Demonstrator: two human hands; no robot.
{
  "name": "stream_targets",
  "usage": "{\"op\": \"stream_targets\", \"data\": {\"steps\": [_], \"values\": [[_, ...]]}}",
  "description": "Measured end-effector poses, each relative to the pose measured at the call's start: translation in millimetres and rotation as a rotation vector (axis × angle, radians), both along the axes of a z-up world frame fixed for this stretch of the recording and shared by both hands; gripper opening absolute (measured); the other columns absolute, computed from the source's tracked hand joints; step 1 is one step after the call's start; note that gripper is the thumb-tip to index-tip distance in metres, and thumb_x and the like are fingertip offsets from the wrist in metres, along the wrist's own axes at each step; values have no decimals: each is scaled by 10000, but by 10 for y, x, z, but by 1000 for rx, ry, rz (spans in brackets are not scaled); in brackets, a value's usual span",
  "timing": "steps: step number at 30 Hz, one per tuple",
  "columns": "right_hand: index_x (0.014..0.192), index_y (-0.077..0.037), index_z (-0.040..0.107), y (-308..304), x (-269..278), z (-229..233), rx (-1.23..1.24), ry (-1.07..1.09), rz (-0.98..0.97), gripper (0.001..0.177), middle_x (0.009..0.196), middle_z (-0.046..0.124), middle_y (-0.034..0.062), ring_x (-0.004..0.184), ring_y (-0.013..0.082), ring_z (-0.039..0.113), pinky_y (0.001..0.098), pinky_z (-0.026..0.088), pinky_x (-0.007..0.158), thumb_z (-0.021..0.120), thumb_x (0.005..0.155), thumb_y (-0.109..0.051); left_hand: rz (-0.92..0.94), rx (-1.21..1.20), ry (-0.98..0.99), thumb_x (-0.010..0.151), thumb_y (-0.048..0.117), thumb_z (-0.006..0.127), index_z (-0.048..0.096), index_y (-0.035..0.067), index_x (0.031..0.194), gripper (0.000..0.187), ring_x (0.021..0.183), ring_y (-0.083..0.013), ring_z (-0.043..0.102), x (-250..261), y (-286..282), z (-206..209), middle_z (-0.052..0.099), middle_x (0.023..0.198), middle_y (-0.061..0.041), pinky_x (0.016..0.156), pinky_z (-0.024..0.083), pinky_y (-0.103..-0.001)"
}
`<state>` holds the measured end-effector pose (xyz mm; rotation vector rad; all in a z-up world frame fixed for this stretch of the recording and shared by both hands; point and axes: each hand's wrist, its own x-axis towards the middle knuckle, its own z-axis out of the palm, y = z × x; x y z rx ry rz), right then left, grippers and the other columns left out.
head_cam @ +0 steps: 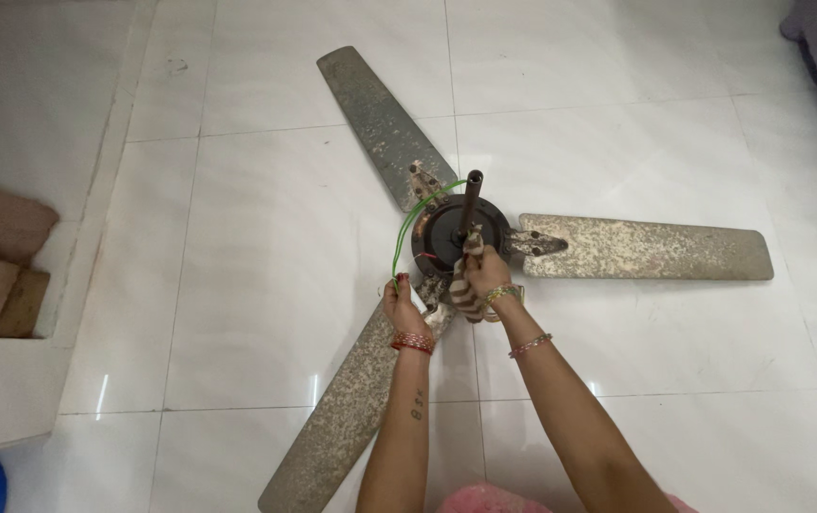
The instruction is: The person works on the central motor housing of a ceiling fan lying on a tiled floor. They use a yellow screwdriver to adjust screws and manipulate the internal wiring, including a white capacitor and green wires, while holding the housing steady.
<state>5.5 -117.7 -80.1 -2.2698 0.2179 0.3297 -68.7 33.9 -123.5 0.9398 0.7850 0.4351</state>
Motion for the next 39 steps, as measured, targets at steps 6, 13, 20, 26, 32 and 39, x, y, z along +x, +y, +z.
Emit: {"op": "stream_targets", "data": {"steps": [6, 13, 20, 26, 32, 39], "values": [[1126, 10, 648, -76, -215, -100, 103, -34, 28, 332, 1040, 754, 208, 977, 341, 736, 421, 567, 855, 642, 948, -270, -59, 26, -56, 992, 179, 640, 684, 32, 1061, 168, 1016, -143, 626, -13, -107, 15, 712, 1064, -43, 958, 467, -320], [1172, -14, 653, -170, -429, 38, 96, 131, 92, 330, 1052, 757, 177, 973, 316, 747, 411, 584, 878, 645, 937, -246, -160, 50, -58, 987, 135, 616, 657, 50, 1008, 97, 844, -117, 603, -100, -181, -164, 687, 960, -23, 761, 489, -282], [1229, -38, 663, -252, -768, 320, -66, -119, 16, 354, 1212, 641, 210, 1002, 329, 715, 396, 587, 927, 648, 880, -101, -103, -10, 12, 977, 215, 677, 608, 96, 908, 154, 617, -109, 389, 30, 66, 13, 479, 744, 2, 528, 290, -303], [1561, -134, 451, -182, -355, 527, -237, -216, -47, 560, 1340, 636, 149, 1162, 320, 665, 436, 563, 957, 581, 1017, -153, -183, 582, 166, 783, 102, 827, 639, 58, 919, 237, 696, -137, 494, 170, 63, 238, 568, 871, -19, 648, 465, -309], [1505, -47, 413, 136, -332, 284, -596, -437, 290, 711, 1608, 316, 189, 1474, 318, 301, 506, 294, 1167, 652, 838, -105, -331, 687, 88, 815, -1, 753, 625, 38, 1019, 244, 931, -215, 644, 275, -73, 222, 639, 996, -64, 866, 505, -338], [1472, -75, 498, -34, 96, 170, -543, -473, 362, 655, 1635, 345, 136, 1539, 285, 291, 462, 232, 1253, 671, 842, -18, -450, 829, 60, 839, 0, 726, 602, 38, 1072, 266, 1006, -253, 620, 163, -102, 352, 555, 1120, -108, 882, 531, -372]]}}
